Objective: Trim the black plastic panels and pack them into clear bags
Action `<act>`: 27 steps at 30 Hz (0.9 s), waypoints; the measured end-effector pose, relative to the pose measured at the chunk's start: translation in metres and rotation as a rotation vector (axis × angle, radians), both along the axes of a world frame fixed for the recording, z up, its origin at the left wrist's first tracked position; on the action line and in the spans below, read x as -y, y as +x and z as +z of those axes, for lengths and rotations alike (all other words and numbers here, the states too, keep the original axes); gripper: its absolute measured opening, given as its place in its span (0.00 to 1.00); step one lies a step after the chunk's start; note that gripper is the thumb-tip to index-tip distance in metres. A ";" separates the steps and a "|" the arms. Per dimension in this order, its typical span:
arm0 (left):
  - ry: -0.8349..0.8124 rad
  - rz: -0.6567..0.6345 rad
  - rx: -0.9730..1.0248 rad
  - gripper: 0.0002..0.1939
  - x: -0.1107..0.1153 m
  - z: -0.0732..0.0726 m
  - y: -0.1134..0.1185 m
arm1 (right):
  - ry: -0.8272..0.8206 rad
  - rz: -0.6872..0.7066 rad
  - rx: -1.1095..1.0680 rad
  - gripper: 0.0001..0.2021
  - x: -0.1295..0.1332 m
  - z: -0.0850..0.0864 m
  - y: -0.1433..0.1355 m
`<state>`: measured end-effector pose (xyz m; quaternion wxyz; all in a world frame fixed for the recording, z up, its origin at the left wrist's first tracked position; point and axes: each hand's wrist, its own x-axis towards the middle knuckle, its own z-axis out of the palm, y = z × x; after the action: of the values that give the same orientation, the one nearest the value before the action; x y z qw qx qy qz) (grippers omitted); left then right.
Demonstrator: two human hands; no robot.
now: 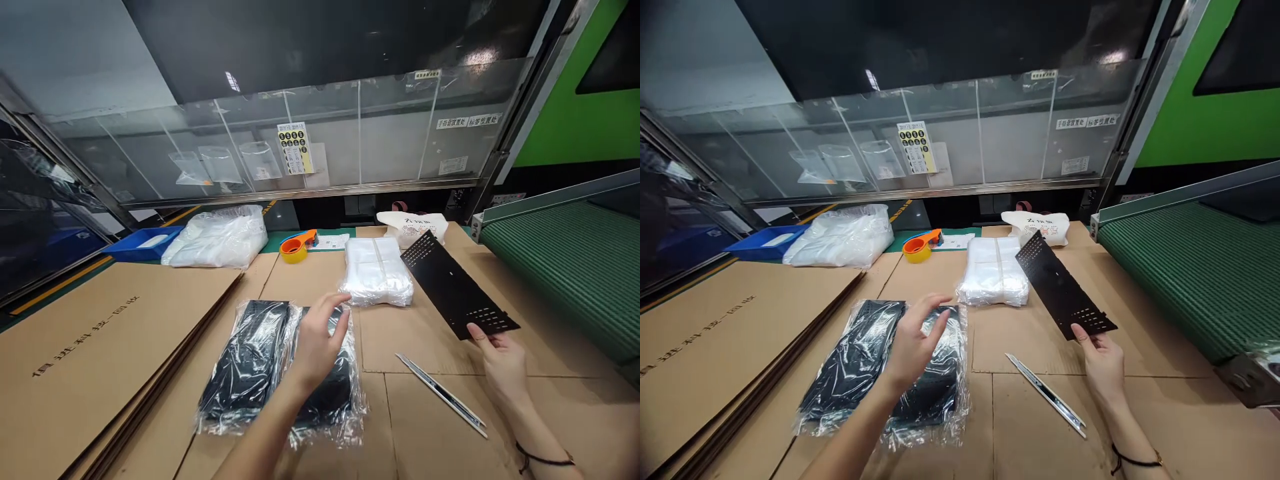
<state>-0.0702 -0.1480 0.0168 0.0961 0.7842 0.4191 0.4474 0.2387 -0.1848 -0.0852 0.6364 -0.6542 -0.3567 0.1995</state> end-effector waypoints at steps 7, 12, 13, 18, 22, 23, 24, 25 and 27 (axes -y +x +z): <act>0.119 0.044 -0.838 0.10 -0.065 -0.019 0.046 | 0.035 -0.029 -0.040 0.33 0.003 0.004 -0.002; 0.171 0.023 -0.997 0.13 -0.084 -0.043 0.053 | 0.037 -0.013 -0.070 0.33 0.007 0.011 -0.002; 0.172 0.010 -1.028 0.12 -0.086 -0.044 0.053 | 0.036 -0.009 -0.072 0.32 0.008 0.012 -0.002; 0.161 -0.015 -1.111 0.10 -0.099 -0.042 0.052 | 0.036 0.013 -0.078 0.32 0.010 0.016 -0.004; 0.166 0.003 -1.119 0.10 -0.104 -0.040 0.051 | 0.041 0.021 -0.073 0.31 0.011 0.016 -0.005; 0.170 0.001 -1.119 0.10 -0.104 -0.039 0.051 | 0.044 0.025 -0.074 0.31 0.011 0.016 -0.005; 0.175 -0.005 -1.118 0.11 -0.104 -0.039 0.051 | 0.046 0.029 -0.074 0.30 0.011 0.015 -0.005; 0.179 -0.018 -1.117 0.12 -0.104 -0.038 0.051 | 0.048 0.036 -0.074 0.30 0.011 0.015 -0.005; 0.186 -0.058 -1.112 0.12 -0.103 -0.036 0.053 | 0.047 0.053 -0.068 0.28 0.011 0.014 -0.006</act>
<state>-0.0173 -0.0446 -0.0197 -0.1965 0.9182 0.3438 -0.0008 0.2331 -0.1958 -0.0713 0.6578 -0.6224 -0.3566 0.2299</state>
